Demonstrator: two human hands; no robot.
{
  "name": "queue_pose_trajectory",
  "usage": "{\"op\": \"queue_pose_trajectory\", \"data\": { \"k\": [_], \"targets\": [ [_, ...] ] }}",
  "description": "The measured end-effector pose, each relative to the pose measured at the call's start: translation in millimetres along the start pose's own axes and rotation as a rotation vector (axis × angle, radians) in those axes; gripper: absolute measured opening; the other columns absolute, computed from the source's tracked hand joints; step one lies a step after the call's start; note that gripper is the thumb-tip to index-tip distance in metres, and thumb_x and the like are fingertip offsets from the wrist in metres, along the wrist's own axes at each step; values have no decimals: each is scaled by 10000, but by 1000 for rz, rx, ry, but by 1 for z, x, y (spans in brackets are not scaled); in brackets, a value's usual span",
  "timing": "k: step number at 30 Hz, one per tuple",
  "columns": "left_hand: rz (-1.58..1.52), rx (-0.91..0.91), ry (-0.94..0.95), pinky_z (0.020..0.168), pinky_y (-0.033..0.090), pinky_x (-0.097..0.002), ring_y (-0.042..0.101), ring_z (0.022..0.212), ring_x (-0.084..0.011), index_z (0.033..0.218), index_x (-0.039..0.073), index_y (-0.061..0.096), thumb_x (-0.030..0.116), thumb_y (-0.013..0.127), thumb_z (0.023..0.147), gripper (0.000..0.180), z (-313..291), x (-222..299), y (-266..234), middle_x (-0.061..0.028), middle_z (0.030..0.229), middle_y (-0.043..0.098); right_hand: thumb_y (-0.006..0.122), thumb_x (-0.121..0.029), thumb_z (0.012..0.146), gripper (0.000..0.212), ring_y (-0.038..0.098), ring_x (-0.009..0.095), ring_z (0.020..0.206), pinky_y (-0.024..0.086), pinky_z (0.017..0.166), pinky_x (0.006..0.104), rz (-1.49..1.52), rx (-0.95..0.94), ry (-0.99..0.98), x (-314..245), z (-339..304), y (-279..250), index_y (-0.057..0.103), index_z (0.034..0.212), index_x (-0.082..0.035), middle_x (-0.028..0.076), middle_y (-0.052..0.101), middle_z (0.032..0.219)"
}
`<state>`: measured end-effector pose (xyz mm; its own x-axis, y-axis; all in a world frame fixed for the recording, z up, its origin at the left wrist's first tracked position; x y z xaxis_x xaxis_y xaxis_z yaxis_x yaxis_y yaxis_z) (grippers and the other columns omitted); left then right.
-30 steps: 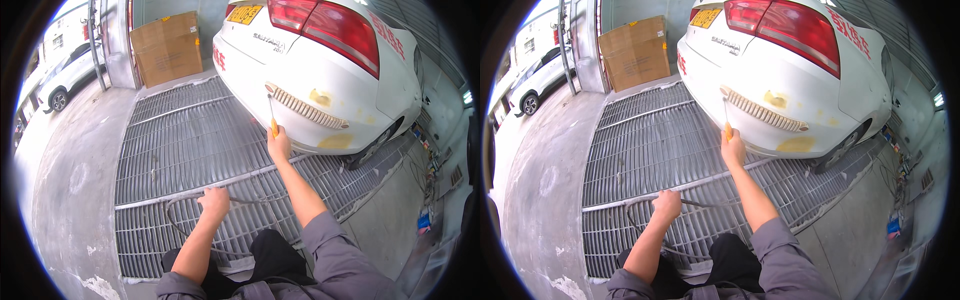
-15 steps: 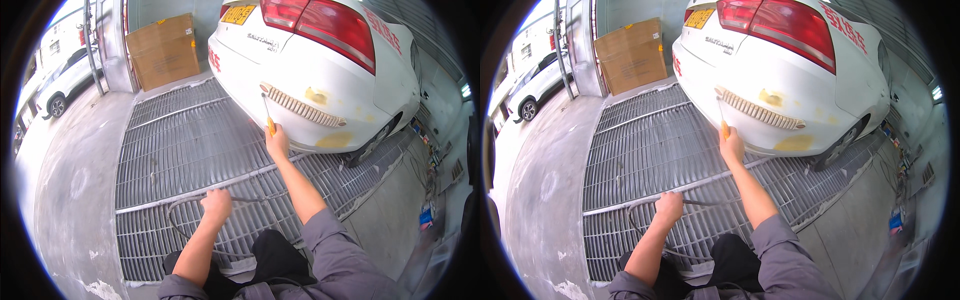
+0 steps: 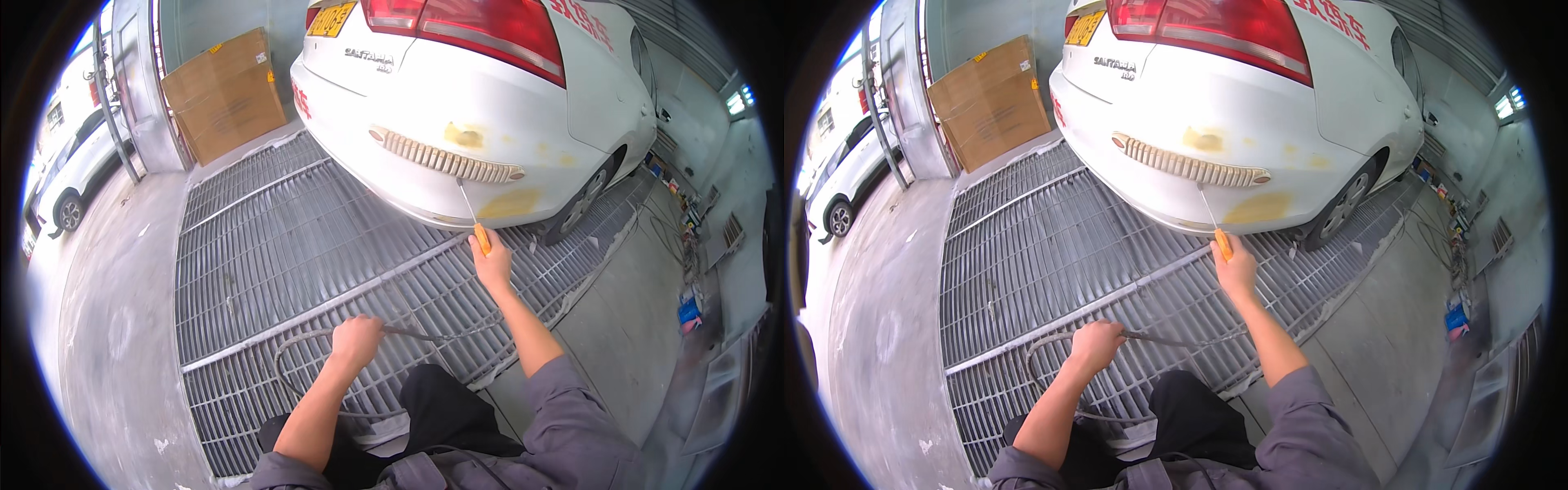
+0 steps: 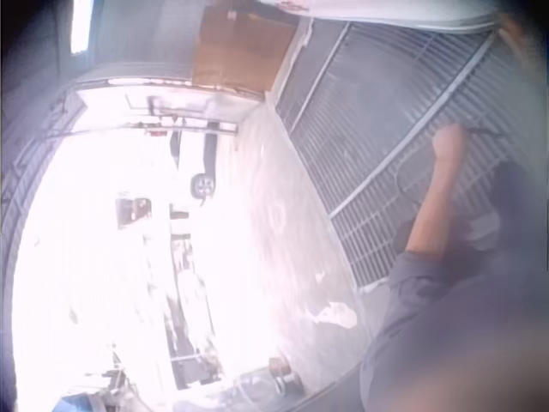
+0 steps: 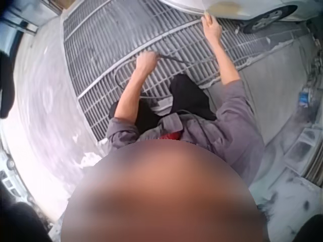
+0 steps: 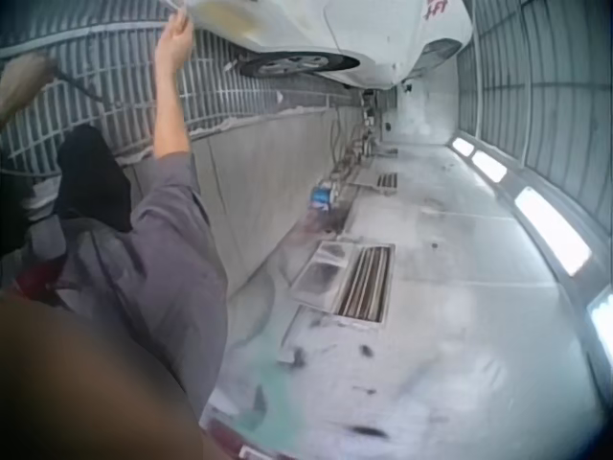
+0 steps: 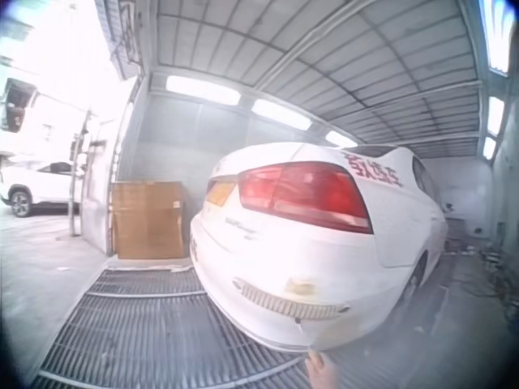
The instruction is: The person uses a yellow-handled tool to scrape the rear bumper of a white car, then applies blue masking tape along the bumper edge. The task occurs in a garage with a metal grate floor.
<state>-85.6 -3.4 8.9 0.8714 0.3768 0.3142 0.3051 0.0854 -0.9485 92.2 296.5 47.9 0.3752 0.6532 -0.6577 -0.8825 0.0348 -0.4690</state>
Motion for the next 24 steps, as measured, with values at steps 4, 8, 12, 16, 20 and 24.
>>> {"op": "queue_pose_trajectory", "data": {
  "k": [4, 8, 12, 16, 20, 24],
  "targets": [
    [12, 4, 71, 860, 589, -494, 733, 1035, -350, 1148, 170, 780, 317, 720, 982, 229, 2, 9, 2, -101, 1054, 750, 734, -335, 1017, 343, 743, 456, 975, 583, 821, 493, 7, 25, 52, 25, -1, -27, 723, 1234, -68, 206, 778, 1023],
    [-33, 42, 112, 842, 592, -495, 733, 1021, -351, 1111, 162, 772, 329, 715, 981, 219, -2, 18, 2, -98, 1030, 743, 735, -346, 1016, 362, 741, 448, 986, 576, 822, 492, -25, 49, 113, 43, 5, -53, 720, 1213, -43, 226, 770, 1014],
    [-56, 72, 145, 821, 601, -507, 735, 1009, -362, 1052, 150, 754, 339, 704, 983, 207, -1, 22, 4, -104, 1019, 735, 728, -378, 1016, 379, 736, 454, 959, 570, 805, 495, -82, 92, 120, 65, 21, -78, 731, 1167, -31, 236, 763, 986],
    [-51, 89, 178, 815, 602, -505, 732, 1028, -353, 1075, 159, 747, 333, 701, 987, 200, 0, 23, 8, -96, 1020, 733, 729, -418, 1008, 400, 739, 441, 917, 564, 789, 486, -110, 32, 178, 68, 38, -101, 745, 1096, -29, 228, 761, 936],
    [-103, 130, 270, 841, 602, -495, 727, 1046, -343, 1110, 167, 736, 322, 700, 989, 199, 0, 32, 16, -87, 1029, 732, 738, -428, 1001, 409, 751, 394, 885, 558, 789, 470, -165, 32, 119, 70, 57, -134, 751, 1070, -25, 211, 759, 905],
    [-163, 169, 371, 818, 600, -479, 725, 991, -334, 1158, 164, 747, 301, 730, 974, 230, -3, 46, 17, -74, 1001, 723, 760, -437, 979, 437, 708, 283, 722, 558, 724, 430, -198, -133, 201, 47, 86, -174, 754, 1053, -7, 134, 711, 760]
  ]
}}
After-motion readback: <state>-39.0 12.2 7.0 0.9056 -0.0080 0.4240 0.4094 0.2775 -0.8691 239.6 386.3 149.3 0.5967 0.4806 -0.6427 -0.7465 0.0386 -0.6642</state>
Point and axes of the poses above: each hand's wrist, its own z-axis towards the middle knuckle, its own y-axis out of the palm, x = y × z, the point moved 2 cm from there along z, towards the middle knuckle
